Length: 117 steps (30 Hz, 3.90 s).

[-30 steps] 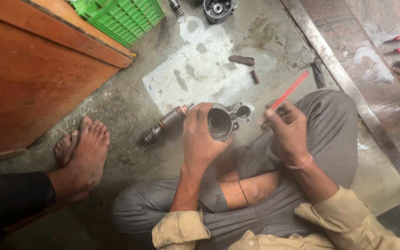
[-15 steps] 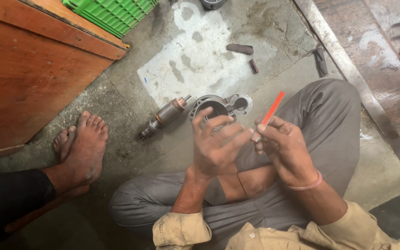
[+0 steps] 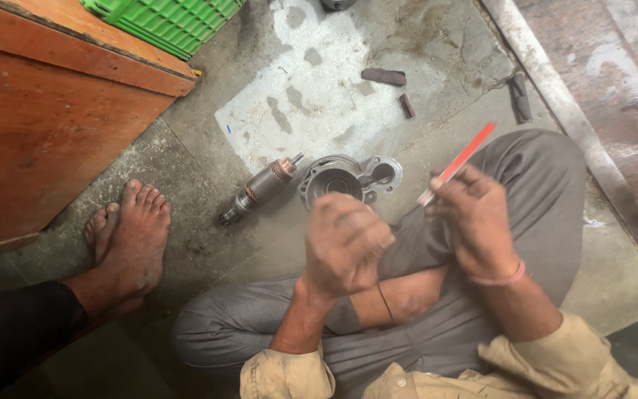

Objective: The person sits cross-legged on the workshop floor holding an aluminum motor housing casting in their lap and files its edges and mounting surface with a red flat file, turning the casting to file different sides, with an armature and other motor parts lying on the floor beside them.

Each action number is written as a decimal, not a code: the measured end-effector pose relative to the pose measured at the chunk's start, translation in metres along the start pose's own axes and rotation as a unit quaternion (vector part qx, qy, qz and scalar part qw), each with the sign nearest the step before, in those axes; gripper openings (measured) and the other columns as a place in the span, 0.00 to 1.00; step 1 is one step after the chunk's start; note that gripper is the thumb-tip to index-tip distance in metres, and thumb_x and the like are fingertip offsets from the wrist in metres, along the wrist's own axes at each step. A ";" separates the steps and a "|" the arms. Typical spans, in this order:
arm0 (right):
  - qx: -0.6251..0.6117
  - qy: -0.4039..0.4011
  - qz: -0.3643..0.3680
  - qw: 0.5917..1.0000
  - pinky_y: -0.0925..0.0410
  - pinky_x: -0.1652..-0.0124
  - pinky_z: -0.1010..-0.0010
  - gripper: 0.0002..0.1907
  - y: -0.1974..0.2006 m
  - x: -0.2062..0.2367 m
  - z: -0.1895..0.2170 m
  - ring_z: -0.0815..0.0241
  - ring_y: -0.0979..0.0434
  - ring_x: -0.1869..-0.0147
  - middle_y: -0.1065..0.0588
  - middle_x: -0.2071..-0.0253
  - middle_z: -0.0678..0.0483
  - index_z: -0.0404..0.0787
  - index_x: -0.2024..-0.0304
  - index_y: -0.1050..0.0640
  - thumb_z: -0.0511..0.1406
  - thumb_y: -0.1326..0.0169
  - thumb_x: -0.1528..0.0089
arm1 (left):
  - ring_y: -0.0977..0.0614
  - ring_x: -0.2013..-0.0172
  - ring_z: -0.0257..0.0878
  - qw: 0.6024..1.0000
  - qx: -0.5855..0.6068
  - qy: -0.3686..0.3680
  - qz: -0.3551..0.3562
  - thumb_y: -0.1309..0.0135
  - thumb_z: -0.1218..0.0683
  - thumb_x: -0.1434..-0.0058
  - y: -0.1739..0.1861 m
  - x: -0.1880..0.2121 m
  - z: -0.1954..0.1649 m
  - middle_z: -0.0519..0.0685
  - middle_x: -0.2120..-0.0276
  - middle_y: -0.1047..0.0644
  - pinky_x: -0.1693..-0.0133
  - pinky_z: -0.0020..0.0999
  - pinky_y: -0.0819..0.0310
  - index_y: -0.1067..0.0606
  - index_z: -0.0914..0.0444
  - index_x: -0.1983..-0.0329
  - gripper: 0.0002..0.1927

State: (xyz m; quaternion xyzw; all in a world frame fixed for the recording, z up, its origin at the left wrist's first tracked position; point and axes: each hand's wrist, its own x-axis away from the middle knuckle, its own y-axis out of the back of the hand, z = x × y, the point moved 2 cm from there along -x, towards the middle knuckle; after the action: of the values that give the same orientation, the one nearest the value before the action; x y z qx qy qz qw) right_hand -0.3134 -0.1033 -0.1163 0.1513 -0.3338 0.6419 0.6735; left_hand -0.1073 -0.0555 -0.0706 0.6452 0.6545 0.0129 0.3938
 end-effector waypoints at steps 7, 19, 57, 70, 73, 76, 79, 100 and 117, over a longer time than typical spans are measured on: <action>0.045 0.133 0.007 0.990 0.28 0.65 0.74 0.10 0.007 -0.062 0.009 0.65 0.22 0.66 0.24 0.64 0.53 0.32 0.49 0.25 0.29 0.43 0.33 | 0.22 0.51 0.50 0.981 -0.108 0.153 0.044 0.32 0.45 0.49 -0.005 -0.040 0.023 0.50 0.56 0.24 0.41 0.52 0.36 0.24 0.62 0.59 0.22; 0.046 0.070 -0.011 0.996 0.29 0.65 0.74 0.11 0.008 -0.092 0.005 0.65 0.23 0.66 0.24 0.62 0.53 0.32 0.48 0.25 0.28 0.43 0.33 | 0.19 0.61 0.46 0.913 -0.049 0.352 0.200 0.26 0.47 0.67 -0.031 -0.090 0.074 0.43 0.65 0.23 0.57 0.43 0.31 0.21 0.55 0.63 0.26; 0.036 0.080 -0.011 0.996 0.27 0.62 0.73 0.12 0.007 -0.097 0.000 0.64 0.21 0.60 0.24 0.58 0.52 0.30 0.45 0.26 0.25 0.43 0.30 | 0.16 0.47 0.43 0.964 -0.083 0.251 -0.010 0.37 0.58 0.34 -0.040 -0.060 0.093 0.46 0.63 0.17 0.45 0.40 0.28 0.20 0.60 0.61 0.02; 0.035 0.111 -0.005 0.993 0.28 0.61 0.73 0.10 0.011 -0.094 -0.004 0.64 0.22 0.62 0.24 0.60 0.53 0.31 0.46 0.25 0.26 0.44 0.29 | 0.21 0.44 0.49 0.964 -0.086 0.249 -0.014 0.38 0.52 0.37 0.005 -0.055 0.083 0.57 0.47 0.23 0.40 0.48 0.30 0.26 0.68 0.47 0.20; 0.054 0.136 0.000 0.989 0.28 0.59 0.72 0.09 0.006 -0.088 -0.002 0.65 0.22 0.62 0.24 0.62 0.53 0.31 0.45 0.25 0.25 0.44 0.28 | 0.30 0.35 0.56 0.975 -0.039 0.213 0.054 0.33 0.42 0.48 0.004 -0.042 0.080 0.62 0.37 0.31 0.35 0.55 0.38 0.36 0.74 0.36 0.45; 0.100 0.212 0.020 0.972 0.27 0.55 0.74 0.07 -0.006 -0.073 0.001 0.65 0.21 0.58 0.23 0.58 0.54 0.32 0.49 0.25 0.25 0.41 0.28 | 0.30 0.36 0.55 0.968 -0.085 0.216 0.095 0.28 0.39 0.57 -0.004 -0.026 0.080 0.53 0.41 0.28 0.36 0.56 0.38 0.28 0.66 0.37 0.47; 0.179 0.240 0.037 0.954 0.28 0.51 0.76 0.08 -0.025 -0.054 -0.005 0.67 0.21 0.55 0.21 0.58 0.54 0.32 0.51 0.23 0.25 0.38 0.31 | 0.26 0.37 0.50 0.970 -0.086 0.217 0.069 0.28 0.45 0.52 -0.009 -0.013 0.084 0.47 0.43 0.25 0.36 0.51 0.33 0.23 0.57 0.43 0.34; 0.348 0.379 0.014 0.857 0.28 0.59 0.78 0.05 -0.074 -0.047 -0.021 0.66 0.20 0.60 0.24 0.61 0.53 0.29 0.52 0.27 0.25 0.42 0.25 | 0.22 0.49 0.45 0.978 -0.067 0.198 -0.007 0.34 0.52 0.50 -0.002 0.008 0.094 0.42 0.53 0.23 0.45 0.44 0.26 0.20 0.53 0.49 0.23; 0.382 0.328 0.085 0.860 0.35 0.64 0.80 0.05 -0.072 -0.050 0.003 0.70 0.26 0.64 0.22 0.63 0.53 0.32 0.53 0.23 0.26 0.40 0.31 | 0.22 0.51 0.45 0.977 -0.068 0.204 -0.015 0.34 0.52 0.52 -0.002 0.003 0.085 0.40 0.55 0.23 0.49 0.43 0.26 0.20 0.53 0.51 0.22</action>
State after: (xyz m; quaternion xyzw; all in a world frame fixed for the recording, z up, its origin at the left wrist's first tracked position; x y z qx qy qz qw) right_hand -0.2421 -0.1529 -0.1300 0.1481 0.1657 0.7865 0.5762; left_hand -0.0628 -0.0949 -0.1321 0.5903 0.7285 0.1827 0.2957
